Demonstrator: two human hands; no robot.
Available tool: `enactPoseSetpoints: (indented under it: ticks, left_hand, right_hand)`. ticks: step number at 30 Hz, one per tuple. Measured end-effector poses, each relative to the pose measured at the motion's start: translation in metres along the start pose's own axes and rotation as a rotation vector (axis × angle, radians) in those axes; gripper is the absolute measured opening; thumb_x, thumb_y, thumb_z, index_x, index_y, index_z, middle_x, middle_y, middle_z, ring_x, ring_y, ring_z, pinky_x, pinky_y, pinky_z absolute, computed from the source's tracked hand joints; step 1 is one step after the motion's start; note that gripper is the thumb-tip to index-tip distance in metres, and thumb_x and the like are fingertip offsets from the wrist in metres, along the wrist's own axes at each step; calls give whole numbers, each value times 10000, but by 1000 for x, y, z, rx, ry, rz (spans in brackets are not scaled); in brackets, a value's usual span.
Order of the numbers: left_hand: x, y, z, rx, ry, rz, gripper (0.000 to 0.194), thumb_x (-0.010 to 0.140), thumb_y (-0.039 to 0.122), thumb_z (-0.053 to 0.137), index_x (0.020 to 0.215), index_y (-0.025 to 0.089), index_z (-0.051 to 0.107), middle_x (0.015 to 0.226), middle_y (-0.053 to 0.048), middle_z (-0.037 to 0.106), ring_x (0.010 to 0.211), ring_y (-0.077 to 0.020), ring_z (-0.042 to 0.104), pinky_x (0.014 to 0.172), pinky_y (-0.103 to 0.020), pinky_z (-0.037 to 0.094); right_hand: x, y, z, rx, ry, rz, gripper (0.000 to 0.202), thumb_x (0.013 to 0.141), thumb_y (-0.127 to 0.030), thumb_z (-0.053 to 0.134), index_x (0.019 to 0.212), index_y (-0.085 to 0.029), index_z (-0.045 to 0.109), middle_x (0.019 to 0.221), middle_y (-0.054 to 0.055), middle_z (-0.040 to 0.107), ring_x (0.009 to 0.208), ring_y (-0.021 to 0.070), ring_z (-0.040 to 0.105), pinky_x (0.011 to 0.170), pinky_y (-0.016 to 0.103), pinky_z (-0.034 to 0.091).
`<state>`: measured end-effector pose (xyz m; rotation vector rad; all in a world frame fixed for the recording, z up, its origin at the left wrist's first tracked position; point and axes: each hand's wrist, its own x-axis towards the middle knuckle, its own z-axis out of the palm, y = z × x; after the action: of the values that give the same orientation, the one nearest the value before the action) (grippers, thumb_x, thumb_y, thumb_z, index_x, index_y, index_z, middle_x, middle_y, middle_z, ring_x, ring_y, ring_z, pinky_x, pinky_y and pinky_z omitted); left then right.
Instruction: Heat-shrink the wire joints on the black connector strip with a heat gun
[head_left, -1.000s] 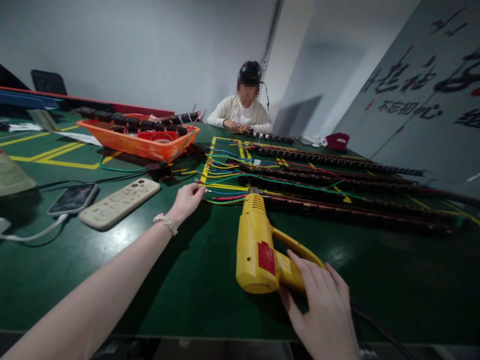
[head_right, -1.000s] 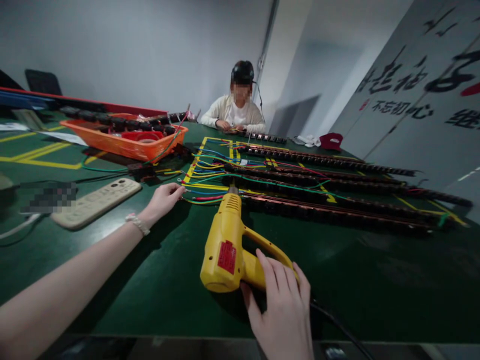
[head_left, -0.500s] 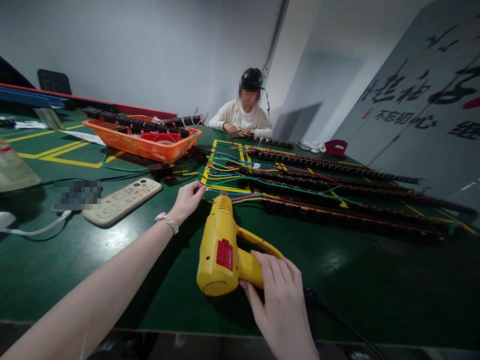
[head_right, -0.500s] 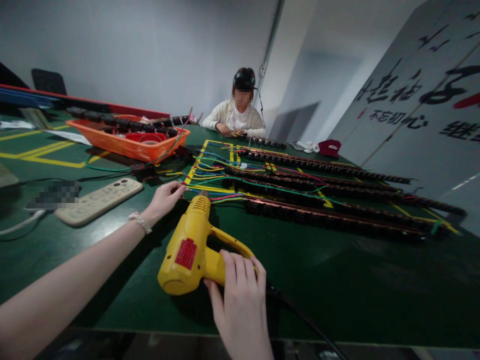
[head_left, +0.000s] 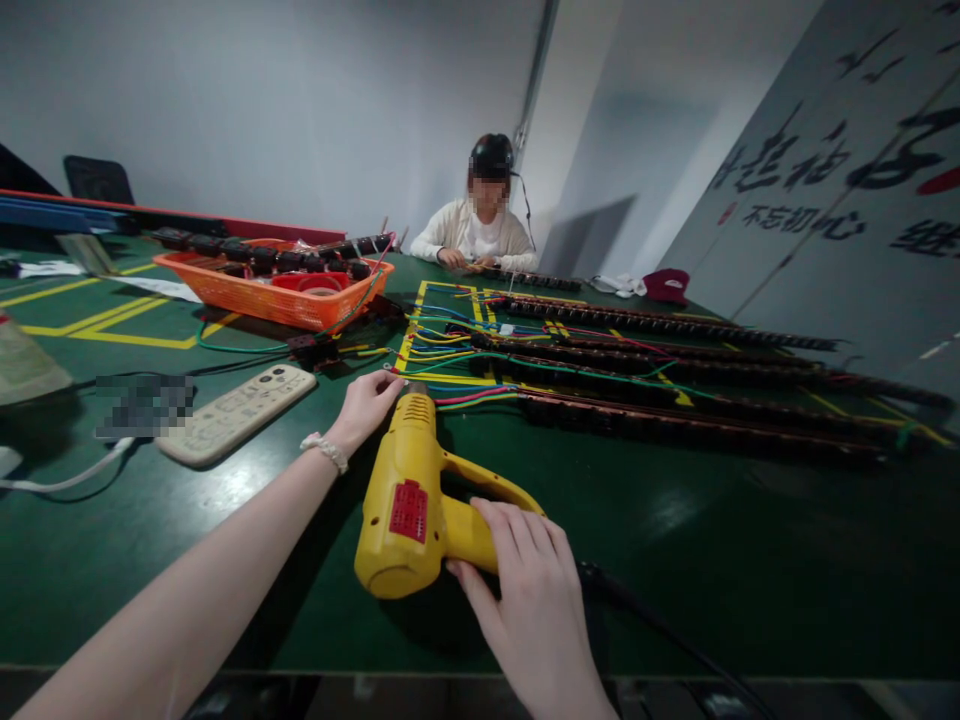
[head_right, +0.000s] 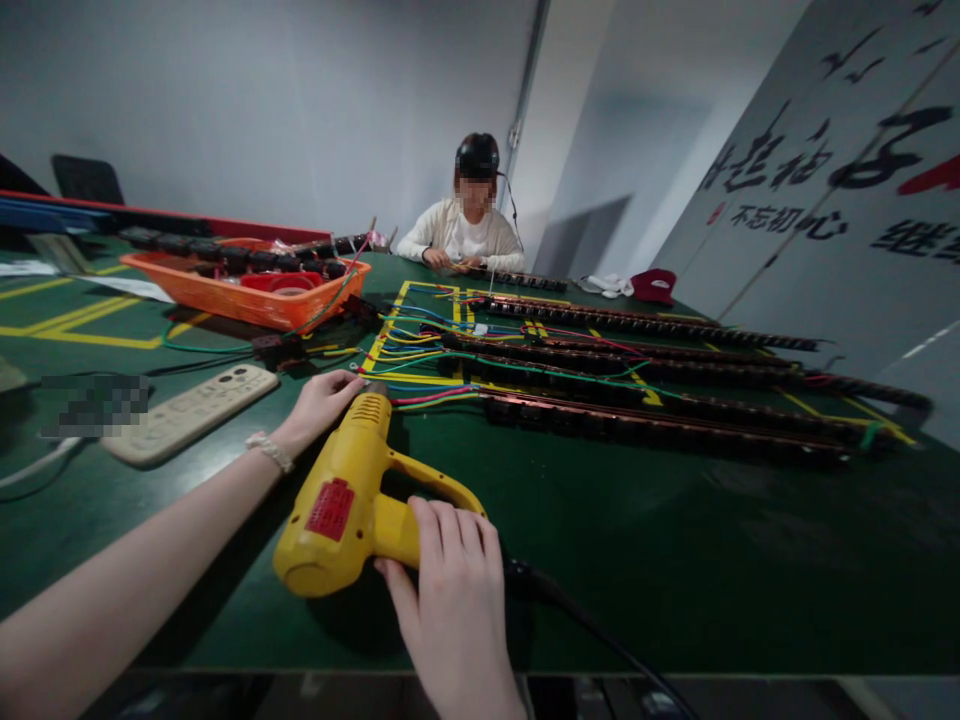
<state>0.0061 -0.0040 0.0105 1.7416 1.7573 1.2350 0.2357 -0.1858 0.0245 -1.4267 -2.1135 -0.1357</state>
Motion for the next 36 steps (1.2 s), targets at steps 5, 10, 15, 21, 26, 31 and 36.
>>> enactPoseSetpoints:
  ticks: [5, 10, 15, 21, 26, 31, 36]
  left_hand:
    - [1, -5, 0, -10, -16, -18, 423, 782, 509, 500, 820, 128, 679, 728, -35, 637, 662, -126, 512, 602, -224, 331]
    - [1, -6, 1, -75, -50, -35, 442, 770, 528, 512, 819, 117, 667, 699, -45, 630, 642, -131, 529, 586, -221, 337]
    - [0, -4, 0, -68, -55, -13, 440, 780, 518, 504, 837, 116, 674, 671, -34, 611, 618, -118, 509, 568, -216, 325]
    - [-1, -3, 1, -68, -59, -11, 422, 783, 503, 502, 850, 121, 668, 683, -30, 606, 627, -118, 507, 577, -216, 326]
    - [-2, -3, 1, -89, -60, -5, 410, 759, 508, 536, 832, 122, 654, 714, -26, 609, 646, -111, 500, 594, -213, 332]
    - [-3, 1, 0, -67, -51, 15, 413, 746, 521, 546, 776, 118, 632, 707, -24, 608, 631, -105, 487, 598, -216, 329]
    - [-3, 1, -1, -27, -48, 4, 448, 755, 545, 510, 791, 121, 651, 693, -33, 612, 633, -119, 498, 585, -225, 316]
  right_hand:
    - [0, 3, -1, -22, 19, 4, 416, 764, -350, 629, 1157, -285, 508, 1066, -91, 588, 963, 102, 505, 911, 290, 337]
    - [-4, 18, -5, -75, 44, -32, 452, 767, -358, 619, 1196, -273, 503, 1083, -56, 596, 985, 118, 512, 923, 287, 344]
    - [-10, 38, -15, -198, 46, -58, 456, 817, -390, 551, 1244, -248, 478, 1087, -19, 595, 979, 125, 520, 909, 284, 353]
    - [-19, 67, -25, -321, 80, -43, 482, 829, -425, 525, 1272, -247, 454, 1073, -38, 591, 975, 102, 513, 873, 260, 345]
    - [-23, 76, -26, -345, 86, -31, 481, 838, -432, 509, 1276, -244, 449, 1078, -30, 587, 984, 103, 511, 855, 258, 346]
    - [-22, 76, -27, -338, 104, -52, 403, 860, -406, 474, 1220, -224, 484, 1066, -2, 596, 961, 122, 522, 834, 275, 357]
    - [-22, 71, -25, -350, 94, -80, 408, 853, -419, 485, 1202, -208, 480, 1069, 14, 590, 962, 135, 518, 829, 284, 363]
